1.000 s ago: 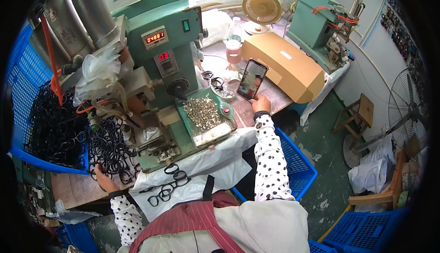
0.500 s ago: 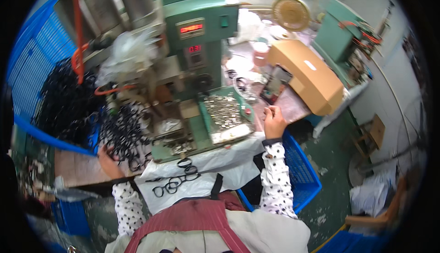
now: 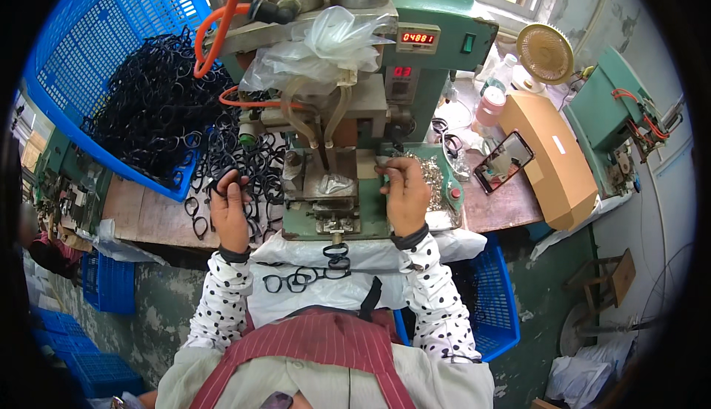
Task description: The person assembles eyeglasses by inserting metal nose pads into black frames using a press machine. They repeatedly pick up frames, place them in the machine, add nose pads, and operate the press to attach the parts.
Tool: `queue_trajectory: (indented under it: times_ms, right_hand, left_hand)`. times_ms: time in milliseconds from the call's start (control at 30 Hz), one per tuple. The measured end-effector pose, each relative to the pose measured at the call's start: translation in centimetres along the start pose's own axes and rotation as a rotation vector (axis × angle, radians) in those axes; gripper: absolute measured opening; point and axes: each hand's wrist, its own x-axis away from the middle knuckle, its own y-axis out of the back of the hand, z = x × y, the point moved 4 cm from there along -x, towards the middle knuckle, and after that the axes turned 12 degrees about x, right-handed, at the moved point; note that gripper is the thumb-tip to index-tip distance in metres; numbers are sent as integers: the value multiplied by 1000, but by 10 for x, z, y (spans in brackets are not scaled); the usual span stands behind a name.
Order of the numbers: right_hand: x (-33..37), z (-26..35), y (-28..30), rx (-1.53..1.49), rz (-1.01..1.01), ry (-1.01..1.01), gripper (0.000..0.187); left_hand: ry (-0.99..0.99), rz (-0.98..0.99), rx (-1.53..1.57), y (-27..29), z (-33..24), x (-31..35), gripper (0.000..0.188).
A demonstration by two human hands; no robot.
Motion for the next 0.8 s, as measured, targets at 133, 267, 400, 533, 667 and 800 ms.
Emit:
queue_trajectory:
  times_ms: [133,267,400,533,667,800]
  right_hand:
    - [4,7,-13,-81,-1,-10,7]
    - [5,7,0,-65,-16,-27,11]
    - [11,19,-19,-36,47,-28,16]
    - [17,19,-39,147,-73,140,27]
    - [17,31,-45,-31,-56,16,39]
    - [19,26,-53,-130,-75,-31,44]
  left_hand:
    - [-61,85,-67,-11,-22,3,28]
    - [-83,128,-90,-1,-55,10,26]
    - [-104,152,-187,1,-63,8,26]
    - [-214,291,-231,-29,-85,2,27]
    - [-290,357,-174,-64,-99,-11,24]
    - [-208,323,-95,-77,-91,-27,22]
